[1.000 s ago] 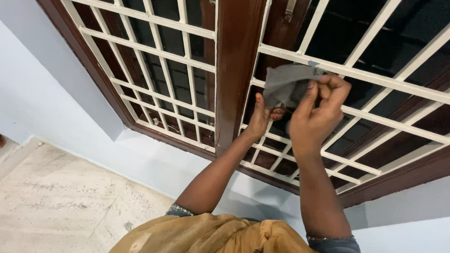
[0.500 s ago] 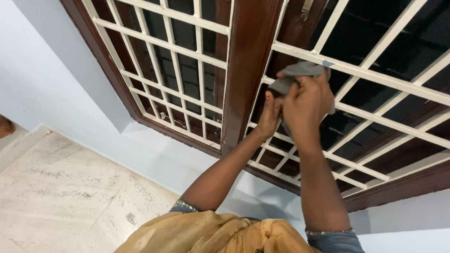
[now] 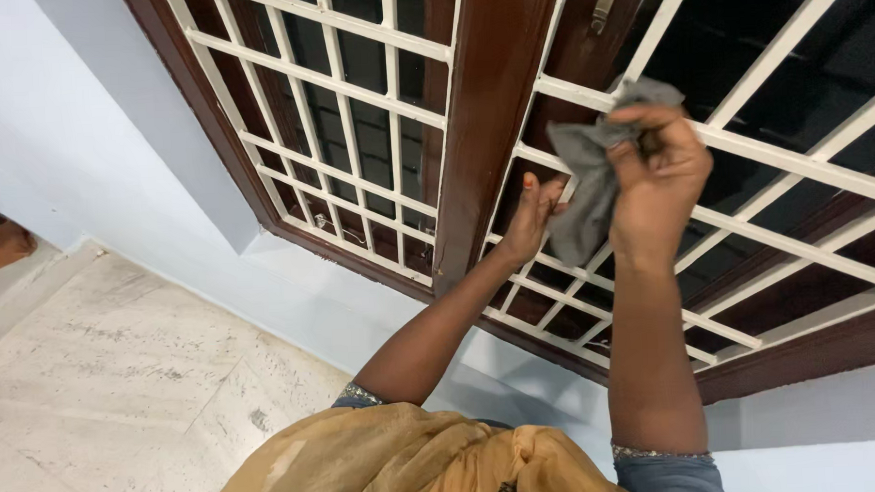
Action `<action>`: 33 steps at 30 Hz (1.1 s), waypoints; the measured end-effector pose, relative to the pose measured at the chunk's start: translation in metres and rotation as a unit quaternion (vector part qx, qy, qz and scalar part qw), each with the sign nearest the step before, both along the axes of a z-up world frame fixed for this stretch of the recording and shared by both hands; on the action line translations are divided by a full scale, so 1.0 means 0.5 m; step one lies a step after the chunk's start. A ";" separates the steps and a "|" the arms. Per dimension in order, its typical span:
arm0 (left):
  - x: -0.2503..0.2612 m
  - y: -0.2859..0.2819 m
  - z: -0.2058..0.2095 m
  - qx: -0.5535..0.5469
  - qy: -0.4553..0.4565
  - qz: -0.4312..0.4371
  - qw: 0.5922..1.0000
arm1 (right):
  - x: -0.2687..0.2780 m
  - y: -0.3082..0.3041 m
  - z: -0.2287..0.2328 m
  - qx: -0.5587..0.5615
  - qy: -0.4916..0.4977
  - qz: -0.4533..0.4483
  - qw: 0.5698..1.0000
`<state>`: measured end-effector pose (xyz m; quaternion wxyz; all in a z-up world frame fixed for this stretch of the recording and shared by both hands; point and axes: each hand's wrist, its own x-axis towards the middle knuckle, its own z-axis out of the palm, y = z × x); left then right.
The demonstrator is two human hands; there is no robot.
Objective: The person wipes the white window grill and the wooden frame with a grey cloth, moving their hands across the different sections of the grill.
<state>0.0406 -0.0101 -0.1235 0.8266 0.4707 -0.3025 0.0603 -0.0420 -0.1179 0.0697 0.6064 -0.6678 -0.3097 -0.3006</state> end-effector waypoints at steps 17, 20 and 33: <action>0.030 0.010 -0.027 0.019 -0.001 -0.014 1.000 | 0.004 0.016 -0.093 -0.357 -0.200 -0.347 0.844; 0.017 0.015 -0.006 0.023 -0.004 0.017 1.000 | -0.005 0.020 -0.113 -0.298 -0.280 -0.346 0.844; -0.020 0.011 0.057 0.018 -0.045 -0.056 0.997 | -0.178 -0.084 -0.120 0.099 -0.255 -0.264 0.925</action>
